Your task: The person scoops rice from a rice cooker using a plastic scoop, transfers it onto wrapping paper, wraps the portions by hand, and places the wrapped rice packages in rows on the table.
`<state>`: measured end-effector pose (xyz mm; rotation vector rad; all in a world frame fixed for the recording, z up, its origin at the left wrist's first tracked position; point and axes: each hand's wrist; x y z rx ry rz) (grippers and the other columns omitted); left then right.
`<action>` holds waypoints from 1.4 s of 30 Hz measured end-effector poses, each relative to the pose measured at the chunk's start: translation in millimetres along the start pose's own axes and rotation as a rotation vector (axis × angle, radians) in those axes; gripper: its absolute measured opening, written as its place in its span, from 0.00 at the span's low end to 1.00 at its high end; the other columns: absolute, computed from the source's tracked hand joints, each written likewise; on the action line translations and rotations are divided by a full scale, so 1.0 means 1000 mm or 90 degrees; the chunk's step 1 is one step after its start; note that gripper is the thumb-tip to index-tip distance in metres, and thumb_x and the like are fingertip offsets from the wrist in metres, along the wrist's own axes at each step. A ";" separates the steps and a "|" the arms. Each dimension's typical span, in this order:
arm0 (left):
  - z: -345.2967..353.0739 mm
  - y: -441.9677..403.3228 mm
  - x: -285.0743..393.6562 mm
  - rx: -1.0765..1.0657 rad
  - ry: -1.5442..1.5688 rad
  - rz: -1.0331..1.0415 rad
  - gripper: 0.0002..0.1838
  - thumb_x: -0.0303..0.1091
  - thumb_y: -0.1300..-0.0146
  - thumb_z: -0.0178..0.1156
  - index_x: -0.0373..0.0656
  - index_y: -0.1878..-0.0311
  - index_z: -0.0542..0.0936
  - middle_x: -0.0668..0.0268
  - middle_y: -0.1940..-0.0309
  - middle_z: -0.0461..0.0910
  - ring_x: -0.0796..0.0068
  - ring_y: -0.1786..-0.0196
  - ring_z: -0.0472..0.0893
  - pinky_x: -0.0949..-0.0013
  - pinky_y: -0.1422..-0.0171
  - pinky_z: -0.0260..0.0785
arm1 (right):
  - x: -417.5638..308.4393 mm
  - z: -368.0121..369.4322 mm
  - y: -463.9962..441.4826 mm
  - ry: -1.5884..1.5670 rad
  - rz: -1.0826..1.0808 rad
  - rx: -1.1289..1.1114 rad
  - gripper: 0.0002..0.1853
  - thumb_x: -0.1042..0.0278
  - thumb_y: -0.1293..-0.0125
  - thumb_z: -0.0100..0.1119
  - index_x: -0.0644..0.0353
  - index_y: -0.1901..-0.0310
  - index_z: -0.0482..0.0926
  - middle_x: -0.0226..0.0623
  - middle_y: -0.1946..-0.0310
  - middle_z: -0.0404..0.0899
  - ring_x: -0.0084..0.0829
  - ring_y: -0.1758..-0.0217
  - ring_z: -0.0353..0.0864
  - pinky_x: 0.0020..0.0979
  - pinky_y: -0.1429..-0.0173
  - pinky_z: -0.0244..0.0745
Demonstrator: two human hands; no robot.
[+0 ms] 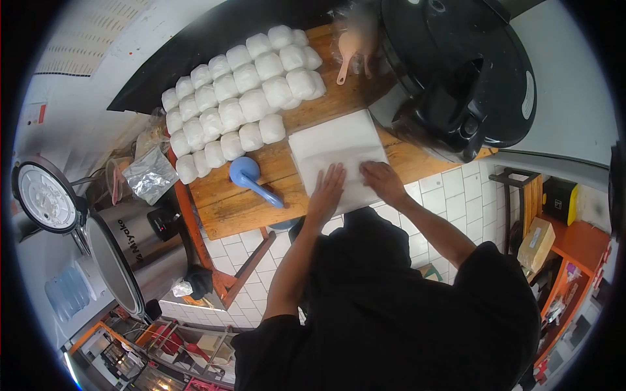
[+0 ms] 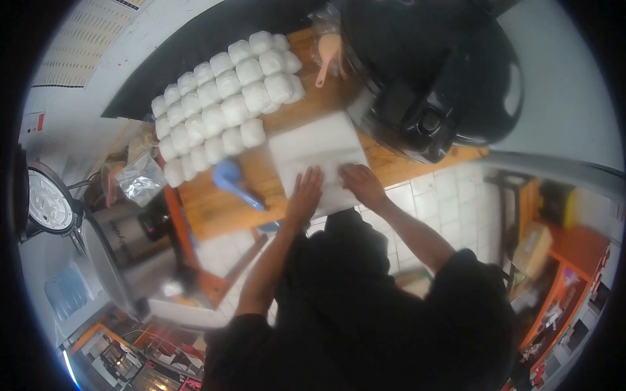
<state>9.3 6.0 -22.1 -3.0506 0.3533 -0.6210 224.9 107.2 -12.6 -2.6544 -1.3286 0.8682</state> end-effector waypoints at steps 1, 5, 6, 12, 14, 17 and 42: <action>0.003 0.010 -0.008 -0.007 -0.029 -0.020 0.29 0.32 0.30 0.54 0.41 0.27 0.64 0.56 0.24 0.62 0.52 0.22 0.60 0.50 0.19 0.50 | 0.010 0.004 0.001 0.000 -0.001 0.002 0.21 0.68 0.46 0.70 0.53 0.47 0.83 0.33 0.49 0.80 0.39 0.45 0.78 0.38 0.39 0.74; 0.005 0.037 -0.040 0.045 0.003 -0.073 0.28 0.33 0.32 0.57 0.45 0.29 0.68 0.61 0.26 0.65 0.53 0.26 0.66 0.51 0.22 0.54 | 0.029 0.013 -0.003 0.008 0.005 -0.072 0.18 0.67 0.46 0.69 0.52 0.51 0.83 0.33 0.59 0.77 0.38 0.48 0.77 0.40 0.41 0.72; 0.008 0.031 -0.050 0.025 0.017 -0.080 0.27 0.32 0.35 0.59 0.46 0.31 0.71 0.63 0.30 0.70 0.56 0.30 0.70 0.51 0.25 0.57 | 0.029 0.016 -0.009 0.046 0.043 -0.112 0.17 0.66 0.47 0.69 0.52 0.54 0.83 0.32 0.60 0.77 0.37 0.48 0.77 0.41 0.40 0.71; 0.003 -0.056 -0.052 0.237 -0.080 -0.216 0.22 0.27 0.48 0.65 0.49 0.47 0.79 0.68 0.55 0.82 0.65 0.45 0.78 0.53 0.35 0.62 | 0.028 0.021 -0.074 0.160 0.148 -0.052 0.14 0.64 0.48 0.70 0.52 0.59 0.80 0.30 0.61 0.76 0.35 0.52 0.77 0.38 0.41 0.66; 0.010 -0.059 -0.060 0.040 0.088 -0.279 0.22 0.26 0.49 0.65 0.48 0.47 0.78 0.65 0.56 0.79 0.61 0.48 0.78 0.53 0.39 0.66 | 0.033 0.020 -0.067 0.106 0.131 -0.157 0.15 0.64 0.47 0.70 0.53 0.58 0.80 0.29 0.61 0.76 0.34 0.53 0.77 0.37 0.42 0.67; 0.010 -0.040 -0.054 0.032 0.082 -0.223 0.22 0.25 0.47 0.62 0.46 0.46 0.76 0.61 0.54 0.74 0.53 0.52 0.77 0.56 0.44 0.70 | 0.044 0.020 -0.049 0.105 0.010 -0.176 0.15 0.65 0.44 0.68 0.54 0.55 0.79 0.30 0.60 0.75 0.34 0.53 0.77 0.35 0.45 0.67; -0.074 -0.054 -0.022 -0.152 0.632 -0.302 0.14 0.19 0.35 0.52 0.41 0.47 0.74 0.61 0.49 0.82 0.64 0.43 0.79 0.63 0.38 0.69 | -0.007 -0.037 -0.076 -0.604 0.503 -0.318 0.20 0.60 0.36 0.64 0.66 0.48 0.83 0.42 0.54 0.83 0.33 0.53 0.82 0.32 0.47 0.78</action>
Point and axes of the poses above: each hand's wrist, its own y-axis away from the middle knuckle, its own z-axis out of the palm, x = y × z
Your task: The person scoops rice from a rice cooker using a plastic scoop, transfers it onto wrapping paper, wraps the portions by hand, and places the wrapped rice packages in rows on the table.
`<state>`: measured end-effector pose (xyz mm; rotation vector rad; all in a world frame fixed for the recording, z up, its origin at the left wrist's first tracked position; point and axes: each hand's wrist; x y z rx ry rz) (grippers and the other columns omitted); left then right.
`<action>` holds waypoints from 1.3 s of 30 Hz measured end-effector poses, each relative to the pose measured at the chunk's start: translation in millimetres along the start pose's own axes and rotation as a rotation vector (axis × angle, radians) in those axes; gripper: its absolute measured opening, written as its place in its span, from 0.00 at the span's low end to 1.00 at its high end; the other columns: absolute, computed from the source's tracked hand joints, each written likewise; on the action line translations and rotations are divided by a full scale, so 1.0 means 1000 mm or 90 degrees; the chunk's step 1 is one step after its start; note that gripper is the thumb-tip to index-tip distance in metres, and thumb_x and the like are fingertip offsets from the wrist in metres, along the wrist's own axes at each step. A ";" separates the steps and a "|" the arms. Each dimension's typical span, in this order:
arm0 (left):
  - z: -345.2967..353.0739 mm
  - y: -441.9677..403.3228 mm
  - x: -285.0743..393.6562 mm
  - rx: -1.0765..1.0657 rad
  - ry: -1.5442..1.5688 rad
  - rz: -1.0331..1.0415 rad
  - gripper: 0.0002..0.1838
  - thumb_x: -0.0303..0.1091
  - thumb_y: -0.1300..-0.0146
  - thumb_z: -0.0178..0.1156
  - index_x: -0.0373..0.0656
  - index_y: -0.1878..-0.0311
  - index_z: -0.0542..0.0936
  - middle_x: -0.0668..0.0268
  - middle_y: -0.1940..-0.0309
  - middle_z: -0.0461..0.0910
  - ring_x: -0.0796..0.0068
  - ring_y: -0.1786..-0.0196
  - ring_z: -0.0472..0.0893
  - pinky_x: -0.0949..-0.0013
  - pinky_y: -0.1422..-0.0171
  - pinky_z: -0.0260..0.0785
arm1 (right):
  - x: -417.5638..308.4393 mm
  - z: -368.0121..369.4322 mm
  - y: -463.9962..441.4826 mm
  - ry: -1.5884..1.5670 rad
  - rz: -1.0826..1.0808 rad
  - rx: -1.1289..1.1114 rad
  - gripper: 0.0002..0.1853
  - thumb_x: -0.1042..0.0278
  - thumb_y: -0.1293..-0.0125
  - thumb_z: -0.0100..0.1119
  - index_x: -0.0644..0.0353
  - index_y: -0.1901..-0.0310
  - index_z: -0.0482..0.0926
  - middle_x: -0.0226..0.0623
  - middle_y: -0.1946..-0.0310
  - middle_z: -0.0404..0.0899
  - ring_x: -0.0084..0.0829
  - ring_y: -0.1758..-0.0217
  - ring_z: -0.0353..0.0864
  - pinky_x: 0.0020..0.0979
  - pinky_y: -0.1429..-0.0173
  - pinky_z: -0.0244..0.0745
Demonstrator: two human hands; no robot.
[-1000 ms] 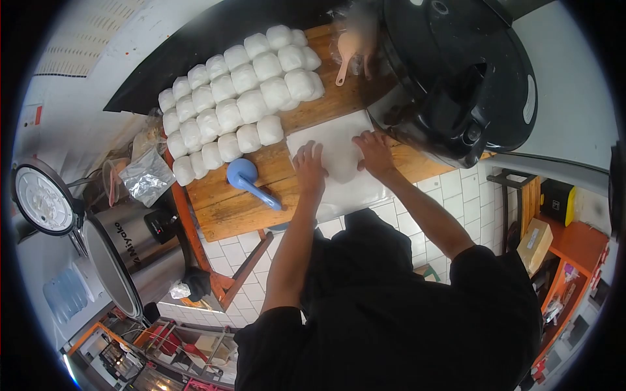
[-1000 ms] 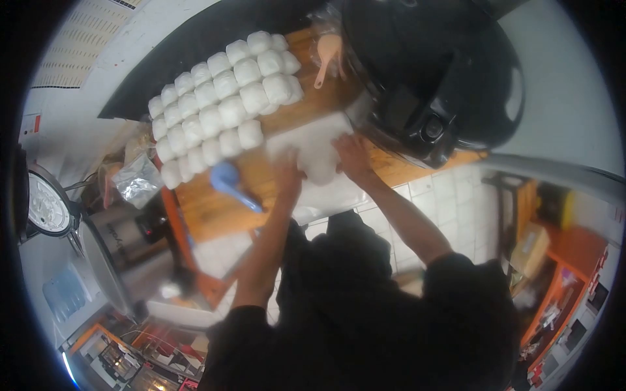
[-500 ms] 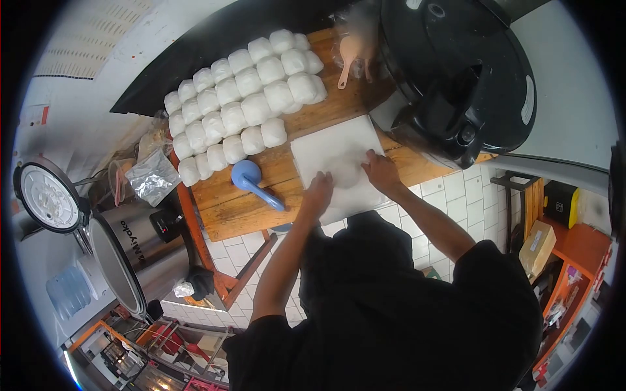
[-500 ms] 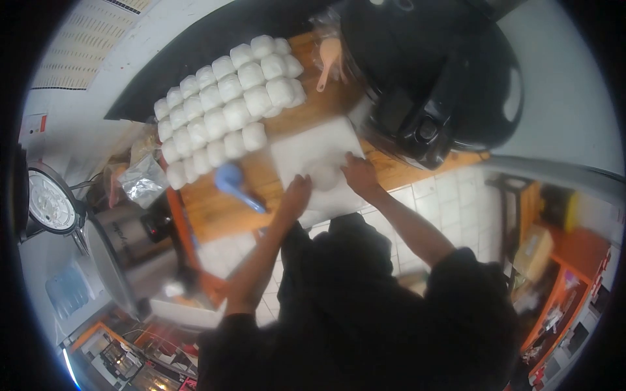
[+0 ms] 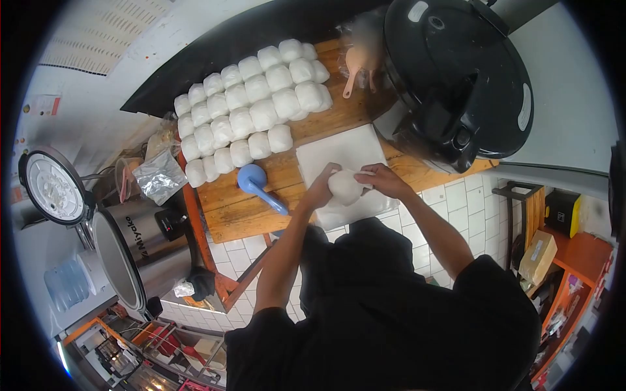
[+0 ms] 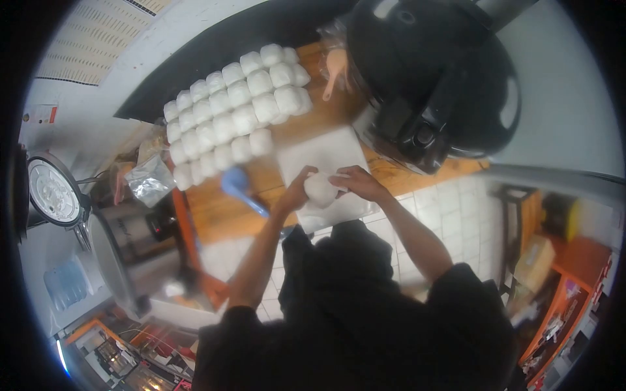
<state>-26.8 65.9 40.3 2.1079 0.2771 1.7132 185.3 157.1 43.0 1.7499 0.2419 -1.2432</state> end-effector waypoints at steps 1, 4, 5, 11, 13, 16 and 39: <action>0.002 0.009 0.014 -0.002 -0.002 -0.002 0.14 0.19 0.35 0.52 0.41 0.47 0.74 0.61 0.49 0.82 0.64 0.43 0.79 0.63 0.38 0.69 | 0.001 -0.002 0.004 -0.218 0.039 -0.132 0.21 0.61 0.36 0.63 0.68 0.47 0.82 0.41 0.55 0.85 0.31 0.55 0.84 0.31 0.49 0.79; 0.009 0.020 0.032 -0.082 0.099 0.153 0.16 0.20 0.35 0.56 0.41 0.44 0.74 0.64 0.48 0.81 0.72 0.43 0.77 0.67 0.36 0.67 | 0.019 -0.005 -0.005 -0.165 -0.006 -0.265 0.20 0.59 0.34 0.62 0.68 0.49 0.83 0.41 0.56 0.85 0.28 0.53 0.83 0.30 0.49 0.81; 0.009 0.020 0.027 -0.102 0.091 0.137 0.18 0.21 0.36 0.59 0.40 0.43 0.75 0.65 0.48 0.81 0.72 0.43 0.77 0.67 0.36 0.67 | 0.023 -0.008 -0.010 -0.160 -0.009 -0.269 0.20 0.59 0.34 0.62 0.68 0.49 0.83 0.41 0.56 0.85 0.28 0.53 0.83 0.30 0.49 0.81; 0.009 0.036 0.018 -0.039 0.160 0.025 0.23 0.22 0.44 0.67 0.39 0.43 0.75 0.64 0.48 0.80 0.71 0.44 0.77 0.66 0.37 0.69 | -0.002 -0.019 -0.015 0.230 0.100 -0.234 0.19 0.62 0.32 0.59 0.62 0.43 0.78 0.40 0.51 0.83 0.28 0.50 0.82 0.31 0.44 0.79; 0.001 0.037 0.017 0.000 0.171 0.008 0.24 0.22 0.46 0.68 0.39 0.45 0.76 0.64 0.48 0.80 0.71 0.45 0.78 0.65 0.38 0.69 | -0.018 -0.005 -0.002 -0.196 0.054 -0.102 0.25 0.55 0.28 0.58 0.56 0.35 0.71 0.43 0.43 0.78 0.31 0.45 0.80 0.33 0.41 0.77; -0.013 0.044 0.018 0.025 -0.211 -0.125 0.28 0.21 0.49 0.70 0.41 0.43 0.73 0.59 0.48 0.80 0.68 0.47 0.80 0.63 0.42 0.73 | -0.037 0.039 0.006 0.022 -0.037 -0.125 0.30 0.46 0.26 0.55 0.52 0.30 0.64 0.42 0.38 0.73 0.34 0.38 0.76 0.37 0.37 0.73; -0.070 0.256 0.101 0.513 -0.418 0.037 0.38 0.35 0.51 0.75 0.49 0.33 0.74 0.58 0.39 0.73 0.54 0.34 0.69 0.50 0.28 0.58 | -0.077 0.252 -0.091 -0.536 0.228 -0.395 0.19 0.57 0.26 0.54 0.55 0.39 0.71 0.30 0.53 0.77 0.29 0.50 0.79 0.39 0.51 0.77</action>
Point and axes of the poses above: each hand's wrist, its own y-axis away from the middle knuckle, its own z-axis out of the palm, x = y × z
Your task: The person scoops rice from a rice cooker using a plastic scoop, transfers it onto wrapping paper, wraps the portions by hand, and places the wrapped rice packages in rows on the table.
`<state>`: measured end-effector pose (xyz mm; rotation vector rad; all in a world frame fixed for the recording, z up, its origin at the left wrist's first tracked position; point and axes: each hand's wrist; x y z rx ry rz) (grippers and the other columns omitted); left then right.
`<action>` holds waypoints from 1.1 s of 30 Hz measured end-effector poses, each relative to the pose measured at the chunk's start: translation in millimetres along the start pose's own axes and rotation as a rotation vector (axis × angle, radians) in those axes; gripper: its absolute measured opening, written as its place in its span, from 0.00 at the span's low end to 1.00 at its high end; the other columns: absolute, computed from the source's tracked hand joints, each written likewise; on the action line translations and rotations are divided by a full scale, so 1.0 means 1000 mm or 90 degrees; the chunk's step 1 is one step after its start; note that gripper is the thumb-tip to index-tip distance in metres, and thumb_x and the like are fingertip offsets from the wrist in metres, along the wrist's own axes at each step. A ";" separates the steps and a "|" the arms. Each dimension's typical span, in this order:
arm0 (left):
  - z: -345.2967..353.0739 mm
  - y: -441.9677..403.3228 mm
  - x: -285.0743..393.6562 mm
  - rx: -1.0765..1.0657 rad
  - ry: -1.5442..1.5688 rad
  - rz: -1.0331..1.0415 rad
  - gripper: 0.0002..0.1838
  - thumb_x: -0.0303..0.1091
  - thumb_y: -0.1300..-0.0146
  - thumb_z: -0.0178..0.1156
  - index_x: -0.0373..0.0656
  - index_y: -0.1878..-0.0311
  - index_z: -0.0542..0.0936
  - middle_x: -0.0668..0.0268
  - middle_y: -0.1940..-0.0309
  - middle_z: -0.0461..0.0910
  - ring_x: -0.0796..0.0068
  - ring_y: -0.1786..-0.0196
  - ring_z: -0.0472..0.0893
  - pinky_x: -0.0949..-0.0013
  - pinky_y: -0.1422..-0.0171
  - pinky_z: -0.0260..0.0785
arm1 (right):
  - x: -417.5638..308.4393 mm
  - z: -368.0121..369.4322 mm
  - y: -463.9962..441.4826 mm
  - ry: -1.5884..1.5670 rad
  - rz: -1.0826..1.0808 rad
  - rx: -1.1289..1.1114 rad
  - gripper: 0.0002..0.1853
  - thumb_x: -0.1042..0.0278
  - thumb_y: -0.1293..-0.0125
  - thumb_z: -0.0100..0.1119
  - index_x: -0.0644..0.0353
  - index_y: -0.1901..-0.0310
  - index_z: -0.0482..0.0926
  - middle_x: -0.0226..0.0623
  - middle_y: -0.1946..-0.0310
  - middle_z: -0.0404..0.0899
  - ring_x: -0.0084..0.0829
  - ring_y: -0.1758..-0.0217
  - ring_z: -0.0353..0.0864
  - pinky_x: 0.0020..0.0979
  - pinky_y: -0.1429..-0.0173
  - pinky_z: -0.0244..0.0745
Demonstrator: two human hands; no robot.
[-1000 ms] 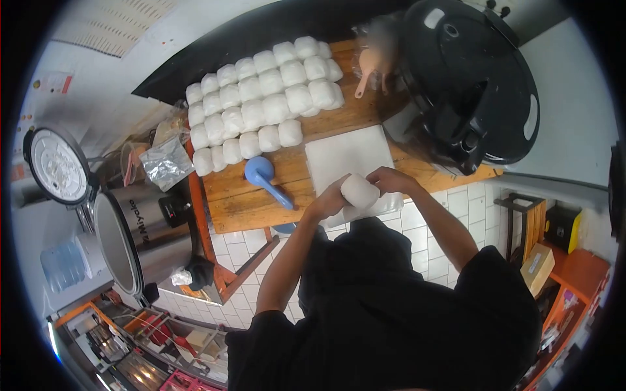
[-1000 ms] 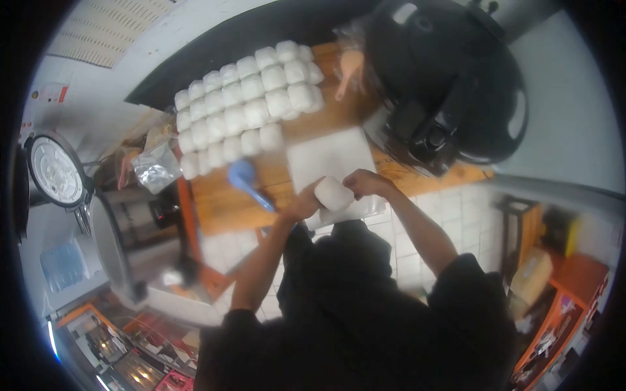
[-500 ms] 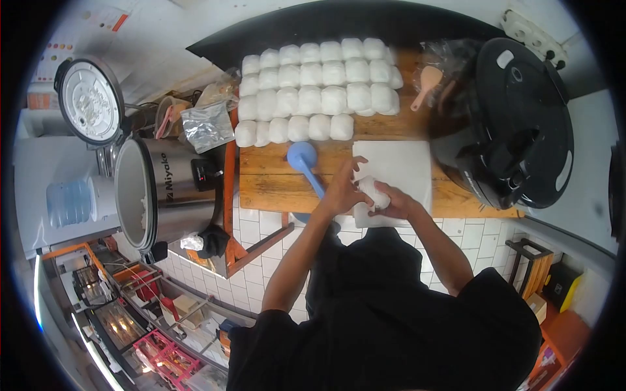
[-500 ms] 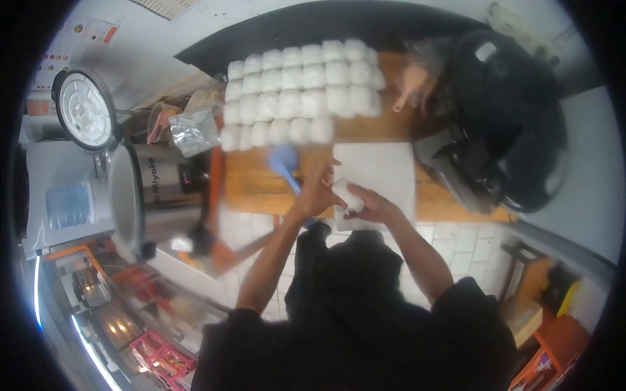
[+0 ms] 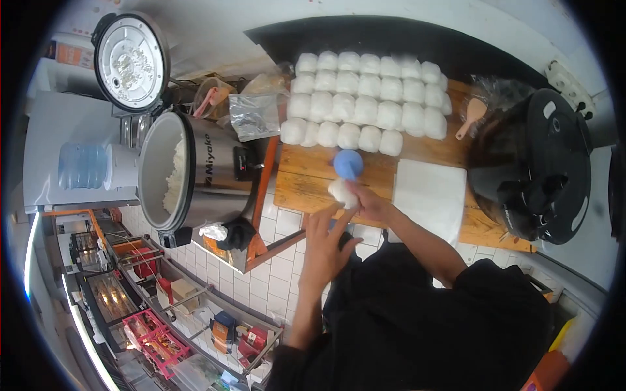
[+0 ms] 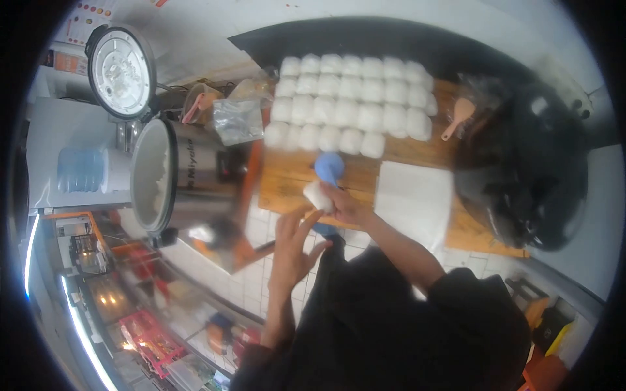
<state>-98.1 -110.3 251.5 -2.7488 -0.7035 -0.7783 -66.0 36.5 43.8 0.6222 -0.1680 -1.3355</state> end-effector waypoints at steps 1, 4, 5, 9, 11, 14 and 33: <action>0.000 0.013 -0.004 0.033 0.074 -0.053 0.35 0.37 0.47 0.74 0.47 0.34 0.74 0.57 0.39 0.72 0.52 0.35 0.69 0.50 0.28 0.59 | -0.004 0.001 -0.024 -0.025 -0.060 -0.008 0.21 0.56 0.26 0.53 0.55 0.37 0.70 0.30 0.47 0.76 0.29 0.47 0.78 0.41 0.47 0.77; 0.016 0.072 -0.041 -0.032 0.082 -0.183 0.37 0.38 0.47 0.74 0.47 0.33 0.74 0.57 0.39 0.73 0.51 0.35 0.69 0.49 0.28 0.60 | -0.017 0.038 -0.070 0.121 -0.258 0.144 0.28 0.53 0.25 0.52 0.58 0.31 0.65 0.37 0.33 0.71 0.38 0.35 0.73 0.46 0.36 0.74; 0.023 0.098 -0.058 -0.071 0.042 -0.196 0.38 0.38 0.47 0.75 0.47 0.32 0.73 0.57 0.39 0.73 0.50 0.35 0.69 0.48 0.29 0.61 | -0.031 0.066 -0.069 0.247 -0.298 0.258 0.29 0.52 0.25 0.52 0.60 0.30 0.63 0.39 0.33 0.71 0.42 0.33 0.73 0.46 0.34 0.72; 0.016 0.173 -0.092 -0.152 0.026 -0.329 0.43 0.39 0.48 0.75 0.45 0.28 0.69 0.52 0.38 0.74 0.47 0.35 0.70 0.49 0.31 0.62 | -0.057 0.050 -0.181 0.401 -0.460 0.472 0.36 0.52 0.30 0.61 0.61 0.29 0.60 0.49 0.35 0.71 0.46 0.34 0.72 0.42 0.33 0.69; 0.012 0.198 -0.109 -0.116 0.041 -0.344 0.44 0.39 0.48 0.76 0.44 0.28 0.68 0.51 0.40 0.75 0.46 0.36 0.70 0.48 0.31 0.62 | -0.069 0.065 -0.197 0.409 -0.465 0.577 0.37 0.50 0.32 0.64 0.58 0.29 0.61 0.51 0.35 0.70 0.45 0.34 0.72 0.42 0.36 0.70; 0.005 0.211 -0.133 -0.072 0.070 -0.360 0.46 0.42 0.48 0.76 0.42 0.26 0.65 0.46 0.42 0.76 0.42 0.38 0.72 0.48 0.32 0.62 | -0.075 0.079 -0.209 0.449 -0.445 0.652 0.32 0.55 0.35 0.68 0.63 0.37 0.66 0.59 0.39 0.73 0.51 0.37 0.75 0.44 0.36 0.71; -0.086 0.151 -0.273 -0.005 0.266 -0.235 0.18 0.29 0.41 0.69 0.39 0.47 0.81 0.56 0.55 0.84 0.56 0.56 0.83 0.51 0.29 0.63 | 0.023 0.075 -0.097 0.966 -0.394 0.916 0.31 0.55 0.38 0.67 0.62 0.37 0.69 0.59 0.45 0.74 0.55 0.39 0.72 0.51 0.38 0.68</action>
Point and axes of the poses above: each hand's wrist, its own y-axis away from the middle knuckle, its own z-axis out of the palm, x = y × z
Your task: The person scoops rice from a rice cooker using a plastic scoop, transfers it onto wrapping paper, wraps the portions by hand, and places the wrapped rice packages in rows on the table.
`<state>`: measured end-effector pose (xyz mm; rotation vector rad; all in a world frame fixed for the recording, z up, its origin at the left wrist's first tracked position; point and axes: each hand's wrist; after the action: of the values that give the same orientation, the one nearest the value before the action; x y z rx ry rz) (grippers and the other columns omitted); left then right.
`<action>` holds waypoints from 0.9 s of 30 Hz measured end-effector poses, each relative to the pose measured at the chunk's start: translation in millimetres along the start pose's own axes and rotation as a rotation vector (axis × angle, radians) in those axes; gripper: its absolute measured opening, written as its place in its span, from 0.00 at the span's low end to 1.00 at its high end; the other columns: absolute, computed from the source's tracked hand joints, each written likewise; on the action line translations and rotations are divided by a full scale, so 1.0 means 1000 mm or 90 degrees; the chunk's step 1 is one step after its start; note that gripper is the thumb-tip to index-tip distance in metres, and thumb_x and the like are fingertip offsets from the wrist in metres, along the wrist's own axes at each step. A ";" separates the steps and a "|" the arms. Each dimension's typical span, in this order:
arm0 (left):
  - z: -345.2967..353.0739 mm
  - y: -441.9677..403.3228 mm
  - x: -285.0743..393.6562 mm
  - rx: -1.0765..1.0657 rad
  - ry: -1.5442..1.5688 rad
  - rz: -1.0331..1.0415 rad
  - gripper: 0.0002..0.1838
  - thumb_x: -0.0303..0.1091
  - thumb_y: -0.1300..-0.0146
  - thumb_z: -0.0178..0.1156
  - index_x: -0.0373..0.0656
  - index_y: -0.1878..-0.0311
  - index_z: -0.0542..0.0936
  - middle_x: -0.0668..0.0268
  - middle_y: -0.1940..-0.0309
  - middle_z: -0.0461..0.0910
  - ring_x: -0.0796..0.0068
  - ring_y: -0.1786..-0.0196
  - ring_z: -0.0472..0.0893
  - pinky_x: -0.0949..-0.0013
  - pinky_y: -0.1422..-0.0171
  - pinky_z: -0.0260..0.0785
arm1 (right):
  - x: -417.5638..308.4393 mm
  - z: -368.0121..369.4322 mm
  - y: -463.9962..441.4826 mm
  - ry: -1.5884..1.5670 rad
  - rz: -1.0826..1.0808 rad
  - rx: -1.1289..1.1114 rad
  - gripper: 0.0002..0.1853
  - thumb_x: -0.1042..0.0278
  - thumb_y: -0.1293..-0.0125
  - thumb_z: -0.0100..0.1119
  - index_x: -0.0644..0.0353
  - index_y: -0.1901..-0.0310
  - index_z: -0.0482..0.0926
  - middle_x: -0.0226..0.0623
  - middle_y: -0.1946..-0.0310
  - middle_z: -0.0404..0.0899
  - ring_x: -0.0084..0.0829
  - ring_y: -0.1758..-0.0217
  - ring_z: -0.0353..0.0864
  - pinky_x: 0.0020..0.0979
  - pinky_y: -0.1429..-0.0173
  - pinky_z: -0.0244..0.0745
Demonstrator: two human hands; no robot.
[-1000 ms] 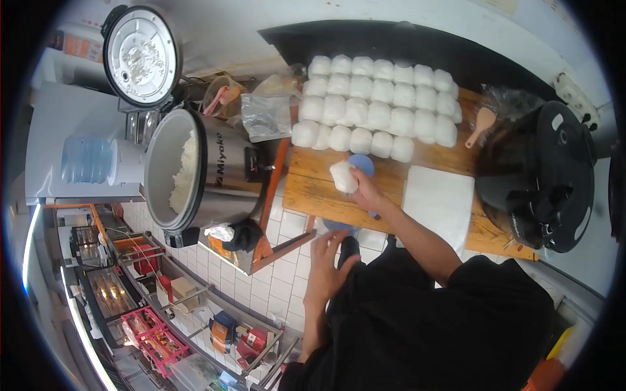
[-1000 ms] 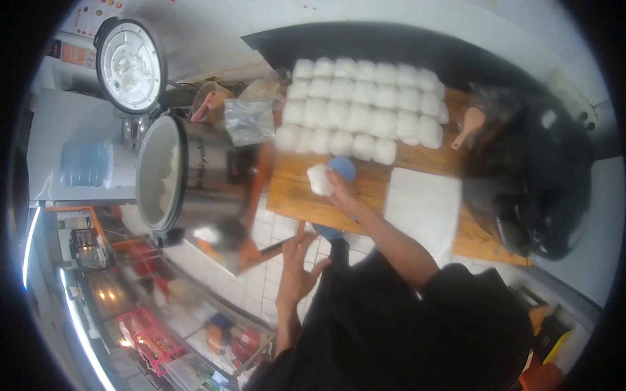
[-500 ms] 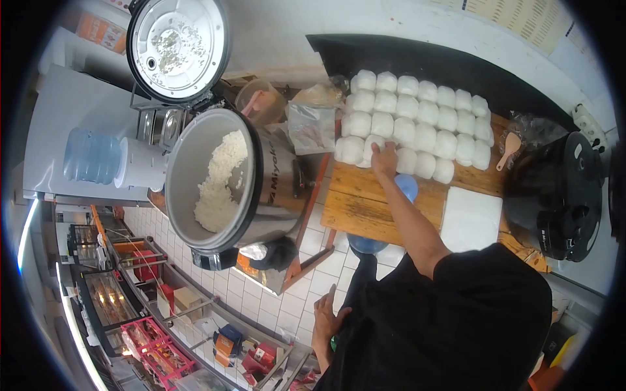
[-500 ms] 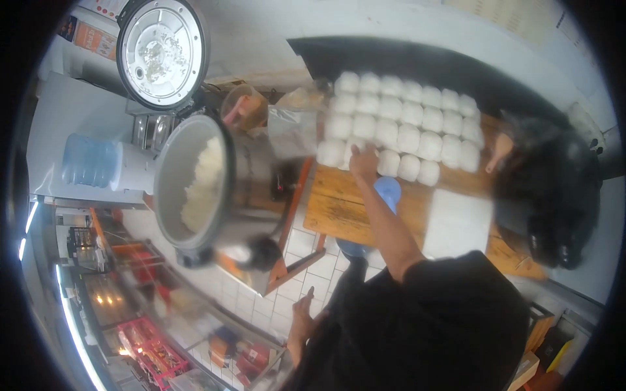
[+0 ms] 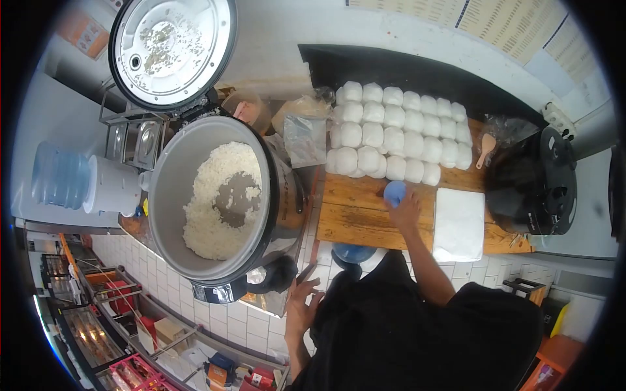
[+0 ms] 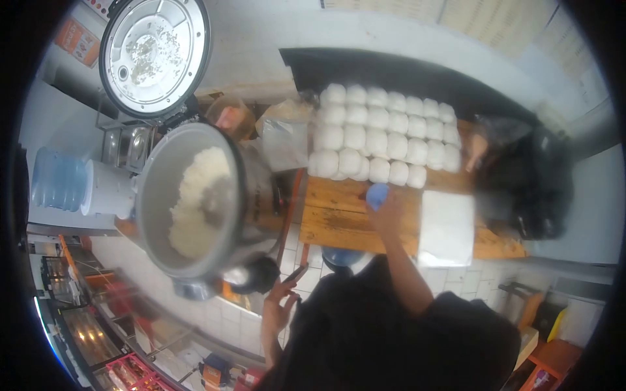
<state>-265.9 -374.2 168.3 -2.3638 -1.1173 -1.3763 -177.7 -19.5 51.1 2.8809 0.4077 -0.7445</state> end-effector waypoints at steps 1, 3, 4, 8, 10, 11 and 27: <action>-0.008 -0.005 0.012 -0.017 0.040 0.026 0.14 0.27 0.40 0.68 0.40 0.50 0.83 0.59 0.57 0.85 0.59 0.58 0.84 0.52 0.28 0.63 | 0.008 0.001 0.015 0.041 0.035 -0.035 0.33 0.56 0.39 0.69 0.62 0.37 0.68 0.59 0.48 0.76 0.54 0.41 0.75 0.50 0.40 0.70; -0.030 -0.015 0.051 0.027 0.058 0.131 0.09 0.24 0.39 0.66 0.41 0.55 0.85 0.62 0.60 0.86 0.62 0.59 0.84 0.57 0.39 0.70 | 0.059 0.038 0.021 -0.024 0.023 -0.020 0.31 0.57 0.38 0.68 0.62 0.38 0.68 0.58 0.50 0.78 0.54 0.44 0.77 0.50 0.44 0.72; -0.041 -0.014 0.058 0.056 0.069 0.183 0.09 0.24 0.39 0.66 0.40 0.55 0.85 0.62 0.61 0.86 0.62 0.60 0.84 0.58 0.44 0.71 | 0.078 0.045 0.013 -0.103 0.013 -0.010 0.30 0.59 0.38 0.68 0.62 0.39 0.68 0.57 0.52 0.79 0.54 0.48 0.80 0.50 0.48 0.74; -0.089 -0.006 0.057 0.326 0.072 0.390 0.06 0.24 0.41 0.66 0.42 0.60 0.84 0.63 0.66 0.82 0.63 0.66 0.80 0.62 0.59 0.70 | 0.034 -0.027 0.013 -0.201 -0.003 -0.058 0.21 0.64 0.33 0.61 0.65 0.44 0.70 0.47 0.62 0.81 0.40 0.61 0.83 0.42 0.59 0.76; -0.102 0.001 0.042 0.586 0.014 0.411 0.08 0.29 0.43 0.69 0.45 0.61 0.81 0.64 0.65 0.75 0.65 0.65 0.74 0.63 0.59 0.66 | -0.008 -0.081 0.007 -0.532 0.031 -0.213 0.16 0.68 0.30 0.56 0.65 0.45 0.71 0.41 0.66 0.79 0.30 0.67 0.80 0.36 0.63 0.75; -0.110 0.006 0.033 0.683 -0.049 0.369 0.10 0.32 0.44 0.70 0.47 0.61 0.80 0.65 0.64 0.70 0.65 0.64 0.71 0.64 0.58 0.63 | -0.016 -0.097 -0.002 -0.747 0.035 -0.331 0.14 0.70 0.30 0.55 0.65 0.46 0.71 0.38 0.68 0.78 0.26 0.70 0.78 0.32 0.65 0.75; -0.118 -0.063 0.015 1.143 0.357 -0.087 0.15 0.42 0.24 0.48 0.40 0.46 0.66 0.63 0.53 0.64 0.74 0.55 0.63 0.71 0.48 0.57 | -0.496 -0.006 0.086 0.293 -1.016 -0.283 0.20 0.71 0.29 0.48 0.60 0.38 0.72 0.48 0.60 0.80 0.51 0.60 0.84 0.46 0.56 0.79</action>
<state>-383.3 -381.3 233.3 -0.5765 -1.3267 -0.3944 -567.2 -212.2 306.0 1.7434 2.5385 0.0328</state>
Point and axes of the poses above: each hand's wrist, its own y-axis away from the middle knuckle, its own z-axis out of the palm, x = y × z
